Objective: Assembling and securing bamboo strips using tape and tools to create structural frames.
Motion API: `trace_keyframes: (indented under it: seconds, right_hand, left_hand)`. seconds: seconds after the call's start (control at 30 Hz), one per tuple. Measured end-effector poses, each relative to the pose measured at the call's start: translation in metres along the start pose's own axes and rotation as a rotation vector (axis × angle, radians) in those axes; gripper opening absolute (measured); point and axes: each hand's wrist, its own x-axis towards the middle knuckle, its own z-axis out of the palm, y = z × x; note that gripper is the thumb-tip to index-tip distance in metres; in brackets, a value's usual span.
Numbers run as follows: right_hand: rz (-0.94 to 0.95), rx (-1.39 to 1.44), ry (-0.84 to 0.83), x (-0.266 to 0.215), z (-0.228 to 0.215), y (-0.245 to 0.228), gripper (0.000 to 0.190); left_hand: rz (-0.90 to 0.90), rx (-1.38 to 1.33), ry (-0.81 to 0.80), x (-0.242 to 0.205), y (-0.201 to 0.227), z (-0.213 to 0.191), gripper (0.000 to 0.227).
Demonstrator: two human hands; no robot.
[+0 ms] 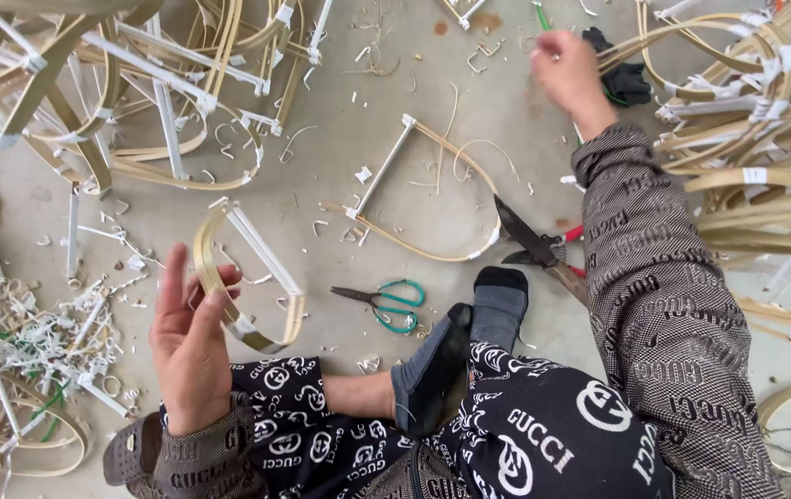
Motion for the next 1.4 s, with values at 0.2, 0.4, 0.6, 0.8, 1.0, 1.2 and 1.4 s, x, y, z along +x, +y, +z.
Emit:
trace_keyframes:
  seconds: [0.2,0.4,0.6,0.8,1.0,1.2,1.4]
  right_hand:
    - [-0.15,-0.357,0.079,0.093,-0.018,0.075,0.045]
    - [0.019,-0.494,0.0,0.135,-0.017,0.076,0.054]
    - [-0.076,-0.521,0.109,0.134,-0.01,0.086,0.04]
    - [-0.221,0.186,-0.021,-0.031,0.019,-0.092,0.033]
    - [0.135,0.255,-0.795,-0.198,0.039,-0.145,0.028]
    - [0.113,0.127,-0.862,-0.259,0.065,-0.178,0.027]
    - [0.222,0.425,-1.054,-0.265,0.069,-0.217,0.03]
  left_hand:
    - [0.026,0.303,-0.132,0.028,0.011,0.0,0.049]
    - [0.266,1.031,0.033,0.039,0.01,-0.003,0.04]
    - [0.514,1.12,0.206,0.038,0.009,-0.001,0.029]
    - [-0.059,0.137,0.213,0.016,-0.007,0.009,0.039]
    - [-0.199,-0.159,-0.077,-0.004,-0.021,0.058,0.044]
    - [-0.205,-0.365,-0.15,-0.029,-0.066,0.071,0.043]
    - [-0.192,-0.345,-0.171,-0.047,-0.062,0.056,0.042]
